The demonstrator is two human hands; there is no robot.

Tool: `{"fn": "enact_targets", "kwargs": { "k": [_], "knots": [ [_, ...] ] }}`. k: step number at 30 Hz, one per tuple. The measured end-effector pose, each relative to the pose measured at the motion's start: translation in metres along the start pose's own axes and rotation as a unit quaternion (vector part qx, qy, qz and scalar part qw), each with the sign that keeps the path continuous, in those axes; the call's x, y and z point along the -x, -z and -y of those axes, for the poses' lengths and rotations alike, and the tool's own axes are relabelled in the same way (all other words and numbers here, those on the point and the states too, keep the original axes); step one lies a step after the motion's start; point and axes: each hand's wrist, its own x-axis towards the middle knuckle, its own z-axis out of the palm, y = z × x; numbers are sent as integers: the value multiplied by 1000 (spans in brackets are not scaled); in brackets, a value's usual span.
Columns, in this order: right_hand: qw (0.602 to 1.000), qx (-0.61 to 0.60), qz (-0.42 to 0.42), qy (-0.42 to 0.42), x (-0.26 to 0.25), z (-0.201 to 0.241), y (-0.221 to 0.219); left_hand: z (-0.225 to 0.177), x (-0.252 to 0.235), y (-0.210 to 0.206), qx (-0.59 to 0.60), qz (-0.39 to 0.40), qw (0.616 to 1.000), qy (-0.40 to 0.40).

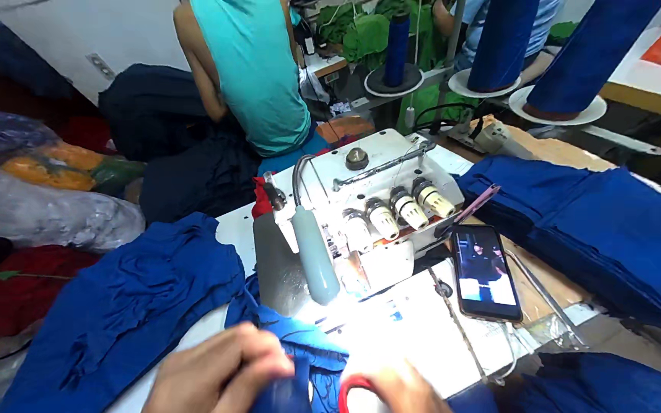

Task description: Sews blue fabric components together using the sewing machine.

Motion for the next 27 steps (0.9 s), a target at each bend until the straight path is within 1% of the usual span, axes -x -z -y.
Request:
{"fn": "enact_targets", "kwargs": {
  "k": [1, 2, 3, 4, 5, 6, 7, 8, 10, 11, 14, 15, 16, 18, 20, 23, 25, 26, 27],
  "knots": [
    [994, 88, -44, -53, -5, -16, 0, 22, -9, -13, -22, -40, 999, -2],
    [986, 114, -48, -113, -10, -32, 1, 44, -17, -28, -25, -82, 996, 2],
    [982, 80, -25, -167, -12, -43, 4, 60, -23, -42, -7, -109, 994, 10],
    [979, 12, 15, -205, -12, -49, 7, 70, -26, -53, 14, -120, 992, 23],
    [972, -82, 55, -213, -10, -53, 9, 74, -29, -59, 25, -128, 991, 35],
    [960, -167, 92, -204, -7, -55, 11, 74, -30, -61, 32, -131, 990, 42],
    [948, -220, 127, -192, -5, -56, 15, 75, -30, -63, 38, -131, 990, 44],
    [941, -242, 137, -194, -2, -56, 17, 76, -29, -64, 49, -129, 989, 42],
    [930, -250, 118, -244, -3, -57, 19, 79, -29, -62, 76, -115, 990, 41],
    [917, -268, 108, -276, -7, -56, 18, 77, -30, -58, 77, -100, 991, 46],
    [853, -362, 123, -355, -16, -52, 8, 69, -28, -42, 107, -37, 992, 60],
    [840, -390, 123, -356, -18, -54, 2, 70, -28, -39, 128, -28, 990, 55],
    [837, -409, 118, -345, -20, -56, -4, 73, -28, -37, 152, -20, 987, 44],
    [854, -402, 93, -316, -26, -57, -13, 78, -24, -36, 176, -16, 984, 23],
    [882, -365, 64, -291, -31, -55, -20, 76, -21, -35, 194, -13, 980, 27],
    [893, -331, 47, -300, -38, -50, -25, 74, -17, -32, 232, -12, 972, 44],
    [879, -361, 57, -305, -42, -46, -23, 76, -16, -33, 252, -25, 967, 42],
    [864, -384, 61, -321, -42, -44, -22, 78, -14, -34, 259, -34, 965, 31],
    [840, -414, 66, -345, -42, -44, -23, 81, -11, -35, 257, -45, 965, 15]
  ]
}}
